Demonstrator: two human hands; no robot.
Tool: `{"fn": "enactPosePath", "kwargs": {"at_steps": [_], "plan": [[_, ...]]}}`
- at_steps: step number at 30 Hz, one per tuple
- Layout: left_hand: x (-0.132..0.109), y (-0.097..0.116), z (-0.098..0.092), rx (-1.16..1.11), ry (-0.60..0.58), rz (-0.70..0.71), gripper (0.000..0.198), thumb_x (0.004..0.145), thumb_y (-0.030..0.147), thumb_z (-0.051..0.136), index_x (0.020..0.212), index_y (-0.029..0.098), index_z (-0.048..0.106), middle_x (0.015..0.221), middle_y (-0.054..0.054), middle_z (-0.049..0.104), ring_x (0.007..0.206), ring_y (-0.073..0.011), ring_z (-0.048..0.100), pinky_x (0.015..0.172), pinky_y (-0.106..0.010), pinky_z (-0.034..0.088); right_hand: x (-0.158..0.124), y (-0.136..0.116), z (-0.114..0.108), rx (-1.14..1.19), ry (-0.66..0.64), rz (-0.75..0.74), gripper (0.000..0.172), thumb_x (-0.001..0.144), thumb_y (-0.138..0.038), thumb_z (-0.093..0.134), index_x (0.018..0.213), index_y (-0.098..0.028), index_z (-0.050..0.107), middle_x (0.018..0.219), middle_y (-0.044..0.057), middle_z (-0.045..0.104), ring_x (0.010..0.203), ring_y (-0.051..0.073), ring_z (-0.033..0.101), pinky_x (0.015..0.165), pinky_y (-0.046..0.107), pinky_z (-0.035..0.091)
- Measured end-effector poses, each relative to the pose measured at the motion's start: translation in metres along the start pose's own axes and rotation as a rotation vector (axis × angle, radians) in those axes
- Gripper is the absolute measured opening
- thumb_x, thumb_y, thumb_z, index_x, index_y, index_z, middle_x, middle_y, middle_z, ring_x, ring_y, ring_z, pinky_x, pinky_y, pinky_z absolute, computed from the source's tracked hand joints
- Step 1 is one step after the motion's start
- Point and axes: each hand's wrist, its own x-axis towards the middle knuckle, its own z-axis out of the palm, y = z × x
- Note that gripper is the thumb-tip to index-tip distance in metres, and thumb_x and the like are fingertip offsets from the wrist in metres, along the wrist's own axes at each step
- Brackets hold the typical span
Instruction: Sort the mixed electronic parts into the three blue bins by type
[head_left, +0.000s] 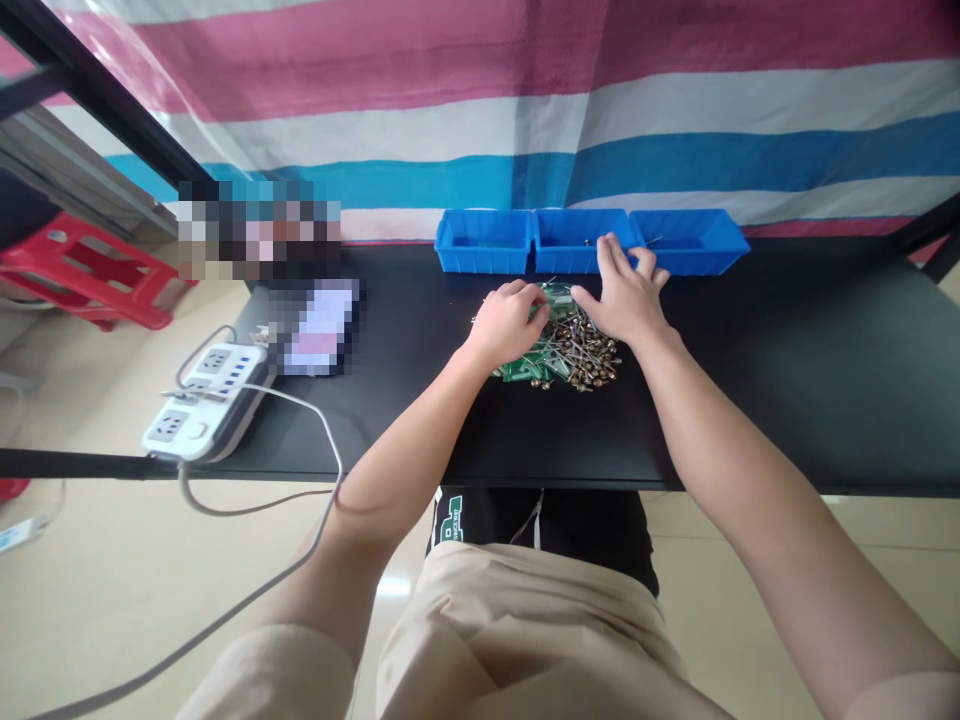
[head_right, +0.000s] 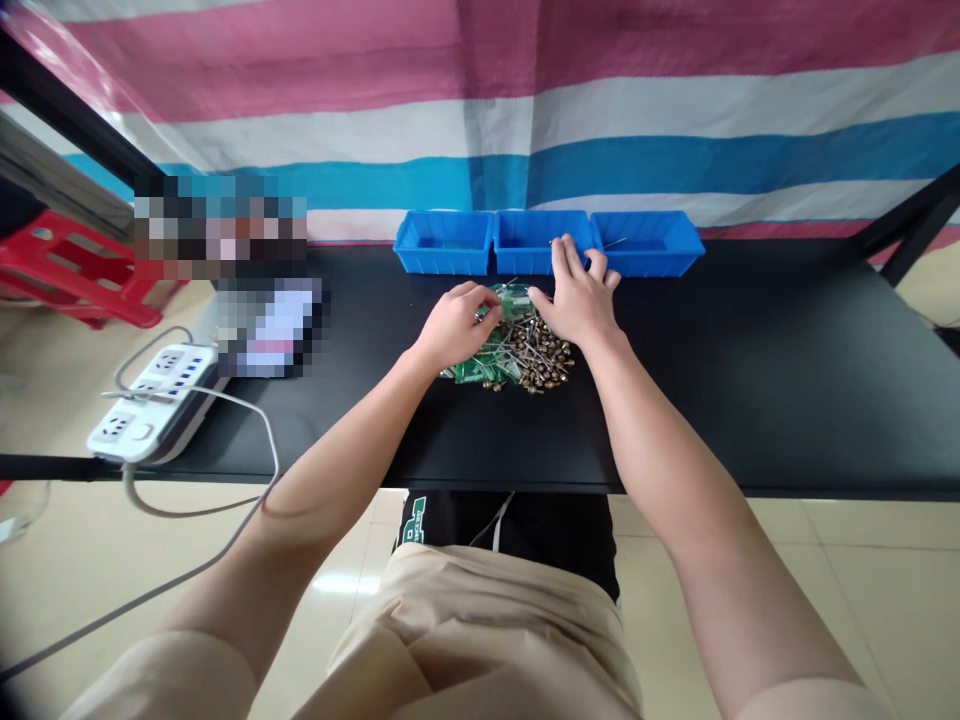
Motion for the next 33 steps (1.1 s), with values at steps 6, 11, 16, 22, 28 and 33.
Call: {"fn": "enactPosePath", "kwargs": {"at_steps": [6, 11, 16, 22, 28, 33], "plan": [[0.000, -0.001, 0.001, -0.007, 0.001, 0.004, 0.018, 0.095, 0.024, 0.051, 0.097, 0.017, 0.067, 0.096, -0.009, 0.068, 0.094, -0.0229, 0.063, 0.085, -0.035, 0.051, 0.001, 0.006, 0.011, 0.135, 0.122, -0.058, 0.074, 0.091, -0.063, 0.044, 0.151, -0.020, 0.041, 0.159, 0.019, 0.037, 0.131, 0.051, 0.033, 0.096, 0.076, 0.031], [0.000, -0.002, 0.001, -0.012, -0.002, 0.005, 0.017, 0.093, 0.025, 0.053, 0.098, 0.017, 0.068, 0.098, -0.009, 0.068, 0.096, -0.0236, 0.063, 0.088, -0.037, 0.051, 0.002, 0.007, 0.011, 0.182, 0.185, -0.074, 0.069, 0.092, -0.064, 0.045, 0.147, -0.021, 0.046, 0.156, 0.018, 0.041, 0.132, 0.050, 0.034, 0.098, 0.076, 0.031], [-0.001, 0.000, -0.001, 0.001, -0.029, -0.005, 0.019, 0.091, 0.028, 0.056, 0.098, 0.017, 0.071, 0.095, -0.009, 0.068, 0.094, -0.0245, 0.064, 0.085, -0.036, 0.052, -0.001, 0.001, 0.002, 0.204, 0.155, -0.117, 0.060, 0.092, -0.059, 0.049, 0.139, -0.022, 0.054, 0.149, 0.017, 0.048, 0.133, 0.048, 0.035, 0.103, 0.073, 0.031], [-0.001, 0.000, 0.000, 0.013, -0.057, 0.035, 0.020, 0.088, 0.030, 0.061, 0.096, 0.017, 0.074, 0.093, -0.010, 0.068, 0.092, -0.0249, 0.065, 0.087, -0.037, 0.053, -0.007, -0.006, -0.003, 0.232, 0.096, -0.213, 0.049, 0.090, -0.049, 0.058, 0.128, -0.019, 0.064, 0.138, 0.016, 0.056, 0.129, 0.044, 0.041, 0.105, 0.065, 0.034], [-0.001, -0.002, 0.001, 0.005, -0.072, 0.046, 0.020, 0.085, 0.028, 0.063, 0.098, 0.017, 0.074, 0.095, -0.010, 0.068, 0.094, -0.0256, 0.064, 0.088, -0.039, 0.054, -0.009, -0.009, -0.004, 0.329, 0.006, -0.367, 0.037, 0.085, -0.043, 0.064, 0.115, -0.022, 0.072, 0.123, 0.011, 0.066, 0.118, 0.037, 0.050, 0.102, 0.059, 0.038], [-0.001, -0.003, 0.002, 0.000, -0.078, 0.043, 0.021, 0.083, 0.027, 0.064, 0.099, 0.018, 0.075, 0.098, -0.010, 0.068, 0.096, -0.0254, 0.064, 0.090, -0.039, 0.054, -0.008, -0.006, -0.004, 0.400, -0.063, -0.443, 0.027, 0.083, -0.037, 0.066, 0.102, -0.022, 0.078, 0.112, 0.010, 0.070, 0.112, 0.033, 0.053, 0.101, 0.055, 0.041]]}}
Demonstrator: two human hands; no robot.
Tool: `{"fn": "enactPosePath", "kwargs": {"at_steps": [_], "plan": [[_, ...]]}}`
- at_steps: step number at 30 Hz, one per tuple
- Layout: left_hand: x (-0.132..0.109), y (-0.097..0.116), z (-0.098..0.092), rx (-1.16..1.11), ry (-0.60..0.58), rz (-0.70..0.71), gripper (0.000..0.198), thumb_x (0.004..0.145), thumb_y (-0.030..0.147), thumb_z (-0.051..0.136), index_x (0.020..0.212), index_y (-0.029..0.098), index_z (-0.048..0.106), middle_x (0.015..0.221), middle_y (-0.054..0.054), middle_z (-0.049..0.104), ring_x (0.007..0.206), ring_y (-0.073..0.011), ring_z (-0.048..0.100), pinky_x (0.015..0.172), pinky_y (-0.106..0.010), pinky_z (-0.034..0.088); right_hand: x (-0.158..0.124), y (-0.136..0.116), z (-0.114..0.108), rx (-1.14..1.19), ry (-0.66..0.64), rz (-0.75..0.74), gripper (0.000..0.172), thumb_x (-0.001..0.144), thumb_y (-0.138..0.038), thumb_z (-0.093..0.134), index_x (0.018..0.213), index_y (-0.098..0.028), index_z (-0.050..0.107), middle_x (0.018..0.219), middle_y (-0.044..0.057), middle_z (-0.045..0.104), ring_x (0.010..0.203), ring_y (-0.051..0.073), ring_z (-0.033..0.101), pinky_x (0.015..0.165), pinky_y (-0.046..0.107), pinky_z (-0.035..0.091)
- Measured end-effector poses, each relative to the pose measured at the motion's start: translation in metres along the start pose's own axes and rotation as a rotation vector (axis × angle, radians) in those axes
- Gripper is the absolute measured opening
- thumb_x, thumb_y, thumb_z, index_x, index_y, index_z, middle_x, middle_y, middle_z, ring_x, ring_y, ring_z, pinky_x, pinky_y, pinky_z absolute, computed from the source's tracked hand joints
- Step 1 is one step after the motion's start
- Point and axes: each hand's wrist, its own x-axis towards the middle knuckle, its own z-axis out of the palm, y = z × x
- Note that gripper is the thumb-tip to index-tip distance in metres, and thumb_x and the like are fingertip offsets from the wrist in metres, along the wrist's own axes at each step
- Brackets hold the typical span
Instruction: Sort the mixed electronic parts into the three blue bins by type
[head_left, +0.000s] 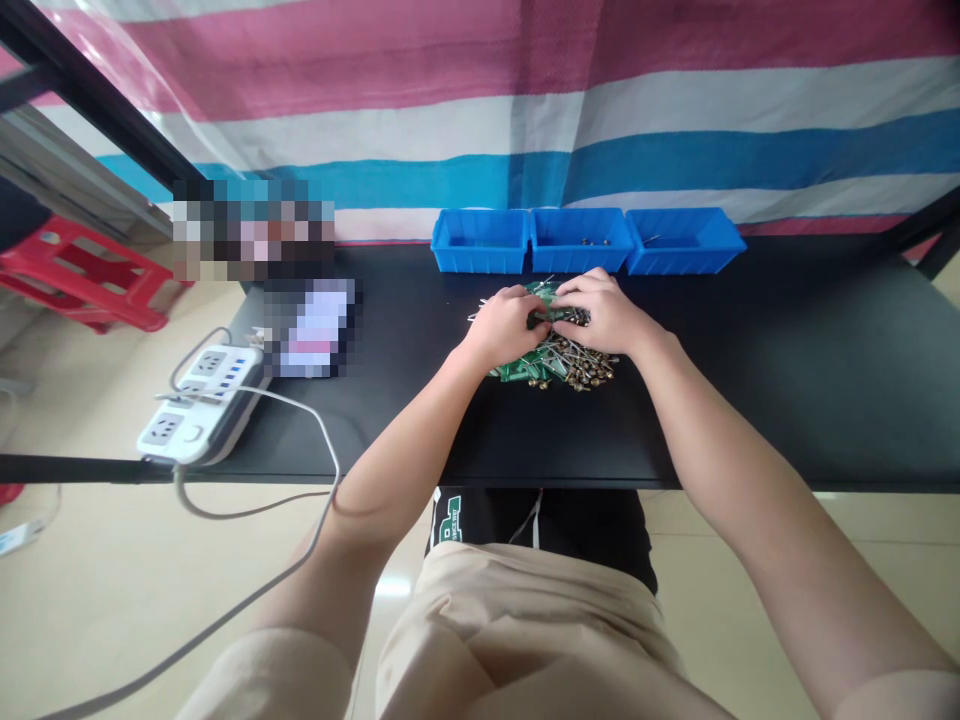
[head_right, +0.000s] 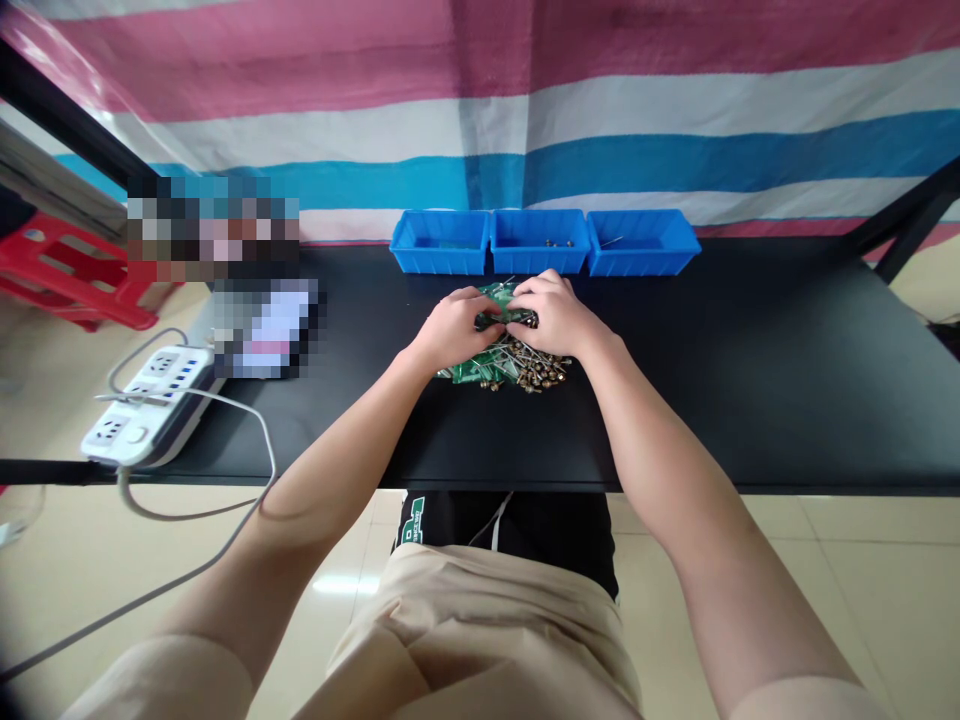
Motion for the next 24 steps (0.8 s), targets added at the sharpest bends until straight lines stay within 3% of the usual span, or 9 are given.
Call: {"fn": "enactPosePath", "kwargs": {"at_steps": [10, 24], "plan": [[0.000, 0.000, 0.000, -0.007, -0.008, -0.001, 0.018, 0.084, 0.027, 0.063, 0.093, 0.020, 0.077, 0.095, -0.009, 0.067, 0.094, -0.0253, 0.064, 0.089, -0.040, 0.054, 0.000, -0.003, -0.002, 0.088, -0.039, -0.045, 0.017, 0.080, -0.029, 0.069, 0.092, -0.024, 0.080, 0.108, 0.008, 0.070, 0.107, 0.030, 0.057, 0.100, 0.054, 0.044], [0.000, 0.000, 0.000, 0.000, -0.009, 0.004, 0.015, 0.085, 0.023, 0.061, 0.089, 0.020, 0.075, 0.093, -0.008, 0.067, 0.092, -0.0250, 0.063, 0.085, -0.039, 0.053, 0.002, -0.007, 0.008, 0.103, -0.013, -0.011, 0.007, 0.083, -0.024, 0.063, 0.082, -0.021, 0.069, 0.110, 0.010, 0.067, 0.111, 0.030, 0.053, 0.100, 0.052, 0.045]]}}
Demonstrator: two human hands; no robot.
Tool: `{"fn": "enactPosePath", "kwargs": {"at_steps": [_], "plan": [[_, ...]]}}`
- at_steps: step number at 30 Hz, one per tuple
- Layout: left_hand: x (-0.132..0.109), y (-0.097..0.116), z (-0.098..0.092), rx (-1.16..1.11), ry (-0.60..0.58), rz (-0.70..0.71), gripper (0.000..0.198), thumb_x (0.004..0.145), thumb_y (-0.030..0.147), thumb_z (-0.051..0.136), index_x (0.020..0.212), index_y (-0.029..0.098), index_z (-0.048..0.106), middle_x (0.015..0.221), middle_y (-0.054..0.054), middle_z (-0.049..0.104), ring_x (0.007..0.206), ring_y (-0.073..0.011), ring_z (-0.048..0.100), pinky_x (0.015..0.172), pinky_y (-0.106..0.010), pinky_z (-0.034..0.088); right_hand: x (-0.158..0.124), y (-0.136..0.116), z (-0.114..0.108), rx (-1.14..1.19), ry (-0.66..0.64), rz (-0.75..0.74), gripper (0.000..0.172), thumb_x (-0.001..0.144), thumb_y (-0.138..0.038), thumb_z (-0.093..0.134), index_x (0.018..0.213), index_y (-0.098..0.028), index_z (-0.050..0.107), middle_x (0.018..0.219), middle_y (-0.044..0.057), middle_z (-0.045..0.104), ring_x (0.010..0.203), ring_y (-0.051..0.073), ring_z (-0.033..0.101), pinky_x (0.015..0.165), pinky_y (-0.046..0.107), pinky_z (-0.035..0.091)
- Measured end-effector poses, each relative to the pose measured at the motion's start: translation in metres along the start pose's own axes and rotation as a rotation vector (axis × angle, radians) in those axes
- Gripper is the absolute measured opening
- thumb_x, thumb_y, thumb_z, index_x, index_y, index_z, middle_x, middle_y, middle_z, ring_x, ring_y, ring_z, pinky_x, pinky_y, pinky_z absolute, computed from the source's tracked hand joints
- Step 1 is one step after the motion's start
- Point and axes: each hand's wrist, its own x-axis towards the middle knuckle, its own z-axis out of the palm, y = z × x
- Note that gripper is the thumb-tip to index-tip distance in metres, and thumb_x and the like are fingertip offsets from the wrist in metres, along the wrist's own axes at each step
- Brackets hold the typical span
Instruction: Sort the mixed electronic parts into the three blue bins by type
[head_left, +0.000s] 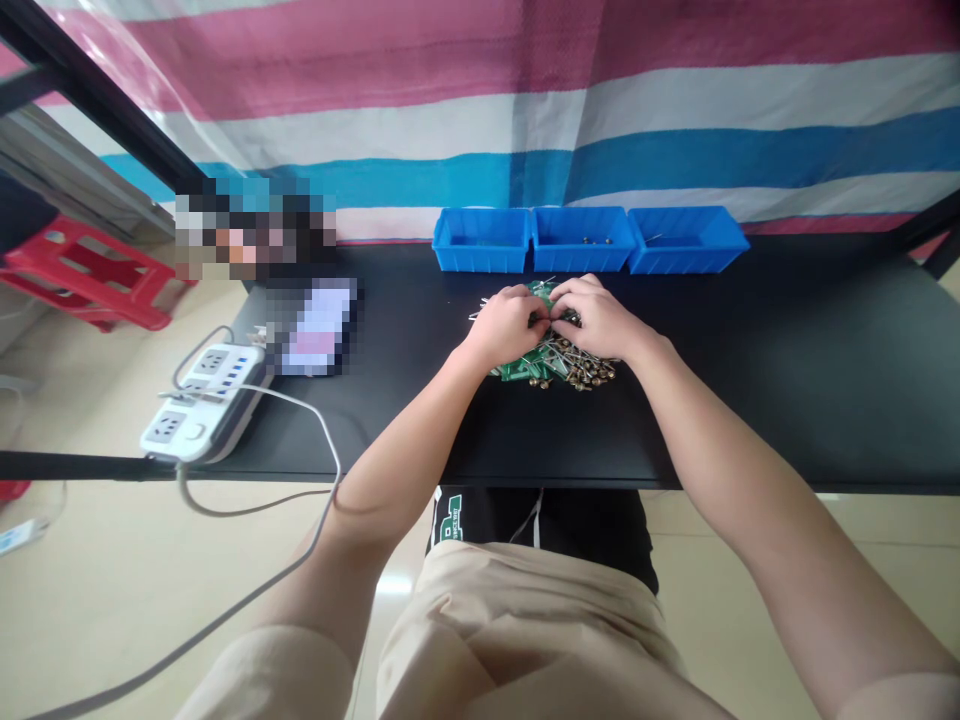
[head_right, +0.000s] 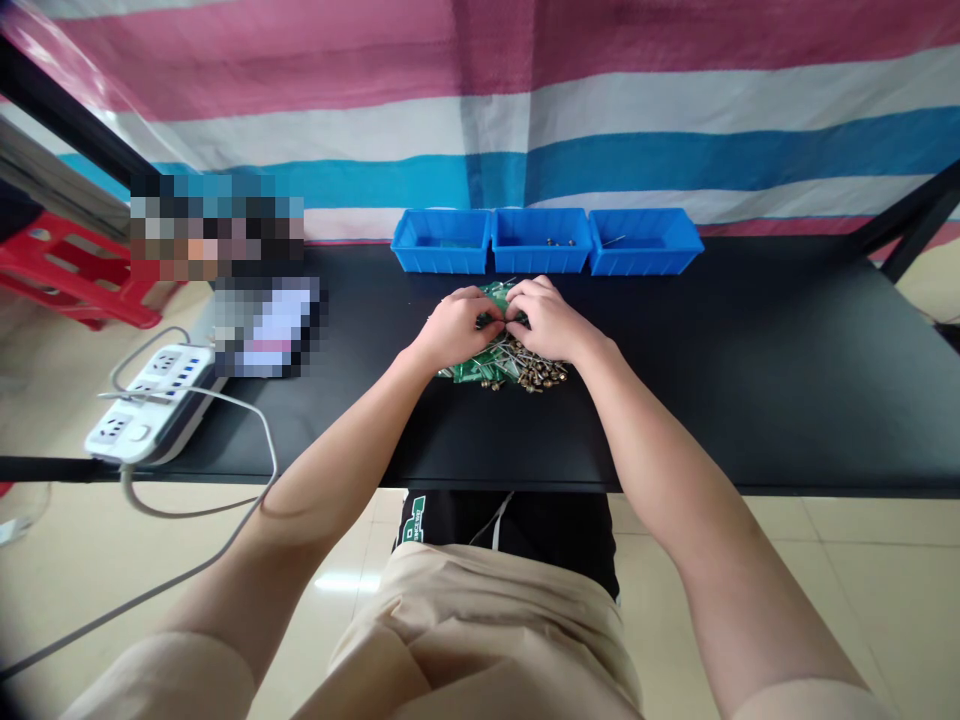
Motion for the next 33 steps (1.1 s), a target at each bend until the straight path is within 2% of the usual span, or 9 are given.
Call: {"fn": "enactPosePath", "kwargs": {"at_steps": [7, 13, 17, 22, 28, 33], "plan": [[0.000, 0.000, 0.000, -0.007, 0.006, 0.000, 0.012, 0.084, 0.022, 0.061, 0.087, 0.019, 0.072, 0.092, -0.008, 0.066, 0.091, -0.0251, 0.063, 0.084, -0.039, 0.053, 0.000, -0.005, -0.002, -0.007, -0.005, -0.013, 0.010, 0.087, -0.025, 0.060, 0.082, -0.022, 0.068, 0.106, 0.009, 0.067, 0.109, 0.030, 0.053, 0.099, 0.052, 0.044], [0.000, 0.001, -0.001, -0.007, 0.019, -0.001, 0.010, 0.083, 0.020, 0.061, 0.085, 0.018, 0.071, 0.091, -0.008, 0.067, 0.090, -0.0249, 0.064, 0.082, -0.037, 0.053, 0.000, -0.009, -0.004, -0.010, -0.009, -0.028, 0.011, 0.090, -0.023, 0.055, 0.090, -0.021, 0.066, 0.103, 0.010, 0.067, 0.105, 0.029, 0.053, 0.097, 0.049, 0.044], [0.000, 0.002, 0.000, -0.015, 0.039, -0.006, 0.009, 0.083, 0.019, 0.062, 0.087, 0.016, 0.069, 0.092, -0.009, 0.067, 0.090, -0.0248, 0.064, 0.082, -0.036, 0.052, 0.001, -0.009, -0.005, -0.003, 0.035, -0.039, 0.010, 0.091, -0.025, 0.054, 0.090, -0.021, 0.064, 0.096, 0.010, 0.068, 0.099, 0.029, 0.055, 0.091, 0.047, 0.046], [0.001, 0.000, 0.001, -0.011, 0.078, -0.001, 0.010, 0.090, 0.018, 0.056, 0.093, 0.015, 0.066, 0.095, -0.010, 0.069, 0.093, -0.0249, 0.064, 0.083, -0.036, 0.051, 0.002, -0.011, -0.008, 0.006, 0.123, -0.037, 0.014, 0.094, -0.029, 0.053, 0.086, -0.021, 0.063, 0.089, 0.009, 0.070, 0.091, 0.027, 0.060, 0.084, 0.044, 0.049], [0.002, -0.002, 0.002, -0.004, 0.119, -0.001, 0.012, 0.095, 0.018, 0.052, 0.094, 0.016, 0.063, 0.099, -0.011, 0.070, 0.093, -0.0248, 0.065, 0.081, -0.036, 0.050, 0.000, -0.014, -0.008, 0.046, 0.178, 0.025, 0.017, 0.093, -0.033, 0.056, 0.096, -0.021, 0.068, 0.094, 0.008, 0.072, 0.087, 0.025, 0.066, 0.082, 0.041, 0.053], [0.003, -0.003, 0.003, -0.018, 0.158, -0.015, 0.011, 0.097, 0.020, 0.051, 0.094, 0.016, 0.062, 0.098, -0.010, 0.070, 0.090, -0.0230, 0.065, 0.079, -0.034, 0.049, -0.001, -0.018, -0.008, 0.062, 0.210, 0.005, 0.025, 0.090, -0.031, 0.059, 0.110, -0.020, 0.070, 0.103, 0.009, 0.074, 0.086, 0.024, 0.069, 0.082, 0.039, 0.055]]}}
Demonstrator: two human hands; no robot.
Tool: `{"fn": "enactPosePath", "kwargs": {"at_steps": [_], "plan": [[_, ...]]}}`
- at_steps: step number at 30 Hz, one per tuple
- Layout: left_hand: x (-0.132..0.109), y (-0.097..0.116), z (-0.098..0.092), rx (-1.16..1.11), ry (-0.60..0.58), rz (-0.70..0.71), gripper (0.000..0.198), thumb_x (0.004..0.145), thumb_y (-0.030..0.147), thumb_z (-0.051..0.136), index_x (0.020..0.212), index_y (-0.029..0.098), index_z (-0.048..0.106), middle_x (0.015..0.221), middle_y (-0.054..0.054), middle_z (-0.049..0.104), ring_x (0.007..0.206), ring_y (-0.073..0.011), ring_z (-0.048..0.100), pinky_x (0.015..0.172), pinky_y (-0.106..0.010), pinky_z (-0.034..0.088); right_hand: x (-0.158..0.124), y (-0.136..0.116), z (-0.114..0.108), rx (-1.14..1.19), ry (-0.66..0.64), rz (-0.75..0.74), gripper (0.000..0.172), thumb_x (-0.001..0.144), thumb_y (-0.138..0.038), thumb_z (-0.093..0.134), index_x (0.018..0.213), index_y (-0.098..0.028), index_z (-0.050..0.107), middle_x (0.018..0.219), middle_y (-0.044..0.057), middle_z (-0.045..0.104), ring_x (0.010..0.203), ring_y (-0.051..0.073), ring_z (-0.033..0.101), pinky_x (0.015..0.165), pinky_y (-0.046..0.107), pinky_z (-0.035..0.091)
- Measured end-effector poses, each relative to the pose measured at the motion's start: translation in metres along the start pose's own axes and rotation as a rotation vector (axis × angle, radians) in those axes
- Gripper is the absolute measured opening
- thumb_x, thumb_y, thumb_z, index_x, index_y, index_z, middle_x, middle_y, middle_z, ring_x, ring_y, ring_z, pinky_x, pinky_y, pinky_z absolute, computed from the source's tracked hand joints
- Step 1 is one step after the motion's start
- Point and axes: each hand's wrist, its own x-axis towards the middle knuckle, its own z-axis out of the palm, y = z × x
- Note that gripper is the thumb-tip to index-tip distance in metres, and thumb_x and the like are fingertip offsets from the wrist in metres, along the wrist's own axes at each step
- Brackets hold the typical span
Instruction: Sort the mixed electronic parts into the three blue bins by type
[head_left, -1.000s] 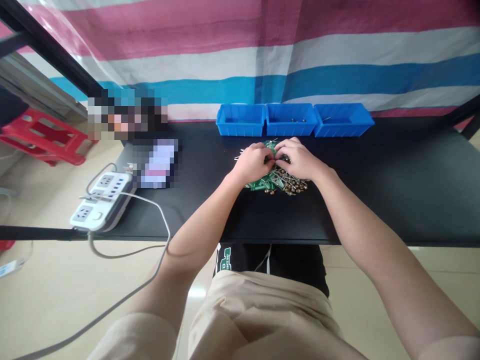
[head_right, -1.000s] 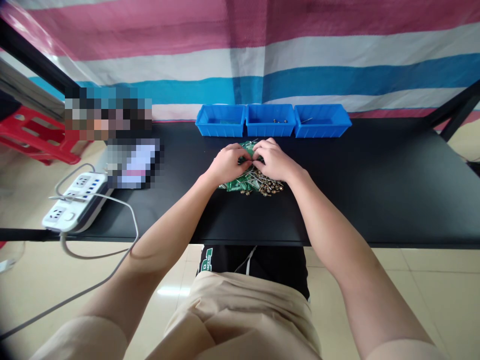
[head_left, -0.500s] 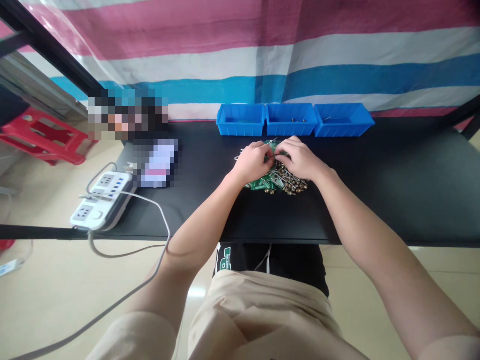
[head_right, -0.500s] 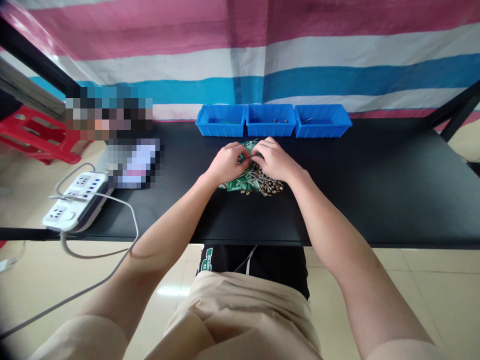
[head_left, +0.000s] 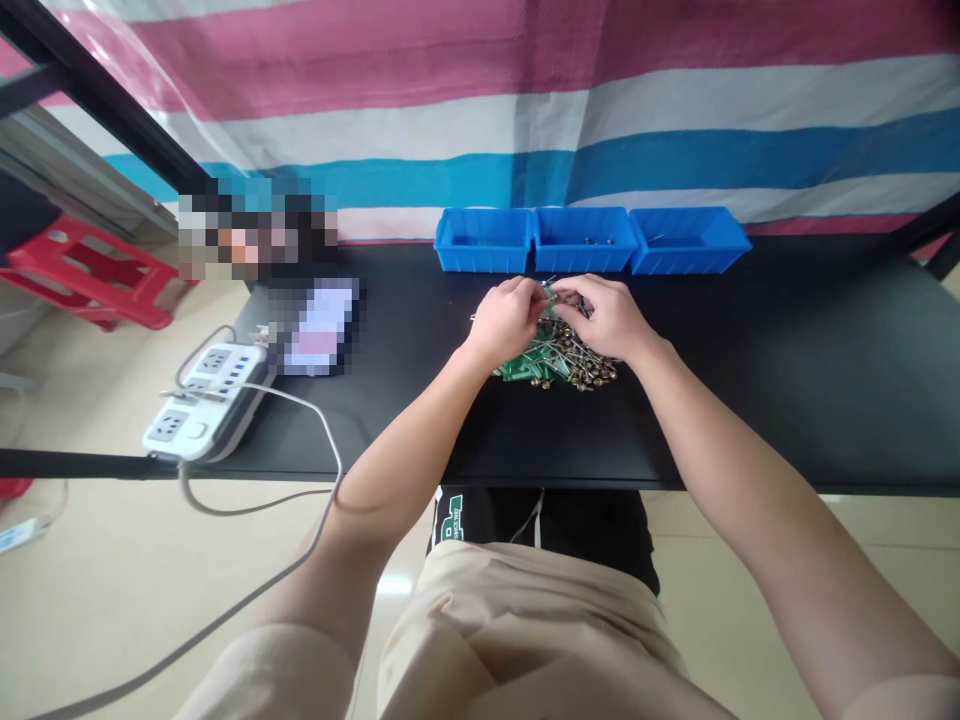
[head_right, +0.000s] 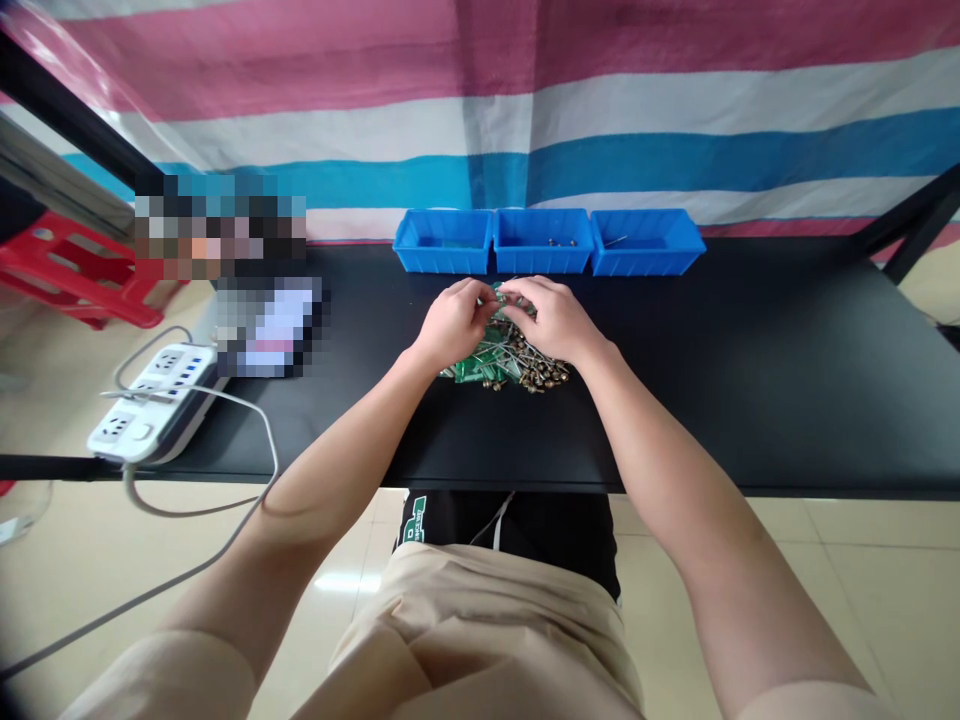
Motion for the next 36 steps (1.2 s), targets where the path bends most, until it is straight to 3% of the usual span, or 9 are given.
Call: {"fn": "enactPosePath", "kwargs": {"at_steps": [8, 14, 17, 21, 25, 29, 36], "plan": [[0.000, -0.002, 0.001, -0.023, 0.094, -0.028, 0.013, 0.098, 0.025, 0.053, 0.089, 0.018, 0.059, 0.091, -0.007, 0.069, 0.082, -0.0195, 0.063, 0.074, -0.031, 0.048, 0.000, -0.008, -0.004, 0.050, -0.038, -0.017, 0.042, 0.084, -0.035, 0.063, 0.124, -0.021, 0.070, 0.109, 0.008, 0.075, 0.085, 0.024, 0.069, 0.071, 0.037, 0.055], [-0.001, -0.001, 0.001, -0.040, 0.131, -0.027, 0.011, 0.098, 0.028, 0.055, 0.091, 0.019, 0.057, 0.093, -0.007, 0.067, 0.088, -0.0204, 0.062, 0.079, -0.033, 0.048, 0.000, -0.010, -0.007, 0.058, -0.042, 0.000, 0.048, 0.083, -0.040, 0.062, 0.126, -0.021, 0.070, 0.112, 0.008, 0.075, 0.089, 0.025, 0.068, 0.076, 0.040, 0.056], [-0.001, 0.000, -0.001, -0.032, 0.159, -0.056, 0.012, 0.095, 0.029, 0.059, 0.099, 0.018, 0.055, 0.099, -0.009, 0.066, 0.095, -0.0224, 0.061, 0.084, -0.035, 0.049, 0.001, -0.001, -0.006, -0.055, -0.009, 0.032, 0.054, 0.086, -0.043, 0.057, 0.135, -0.022, 0.064, 0.122, 0.009, 0.071, 0.105, 0.029, 0.065, 0.088, 0.046, 0.054], [-0.001, 0.002, -0.002, -0.028, 0.109, -0.063, 0.017, 0.094, 0.029, 0.060, 0.105, 0.017, 0.054, 0.102, -0.010, 0.066, 0.100, -0.0240, 0.060, 0.088, -0.037, 0.049, 0.003, 0.015, -0.003, -0.359, 0.026, 0.164, 0.068, 0.091, -0.052, 0.048, 0.149, -0.017, 0.048, 0.145, 0.014, 0.056, 0.127, 0.038, 0.048, 0.102, 0.058, 0.043], [-0.002, 0.004, -0.002, -0.019, 0.046, -0.042, 0.016, 0.094, 0.028, 0.058, 0.105, 0.018, 0.055, 0.105, -0.010, 0.067, 0.102, -0.0251, 0.060, 0.088, -0.038, 0.049, 0.005, 0.022, -0.001, -0.578, -0.037, 0.334, 0.077, 0.094, -0.062, 0.035, 0.156, -0.017, 0.033, 0.160, 0.016, 0.037, 0.129, 0.046, 0.040, 0.097, 0.066, 0.038], [-0.002, 0.004, -0.001, -0.006, 0.013, -0.031, 0.014, 0.093, 0.028, 0.058, 0.103, 0.018, 0.056, 0.104, -0.010, 0.067, 0.100, -0.0247, 0.061, 0.088, -0.037, 0.050, 0.006, 0.024, 0.001, -0.625, -0.060, 0.355, 0.075, 0.096, -0.064, 0.027, 0.157, -0.020, 0.030, 0.161, 0.017, 0.034, 0.129, 0.048, 0.035, 0.095, 0.069, 0.035], [-0.002, 0.003, 0.001, -0.022, -0.018, 0.000, 0.011, 0.092, 0.026, 0.057, 0.100, 0.018, 0.058, 0.101, -0.009, 0.065, 0.099, -0.0236, 0.061, 0.088, -0.037, 0.051, 0.004, 0.041, 0.005, -0.514, 0.133, 0.283, 0.074, 0.093, -0.064, 0.043, 0.153, -0.022, 0.037, 0.158, 0.020, 0.038, 0.135, 0.051, 0.031, 0.097, 0.076, 0.031]]}}
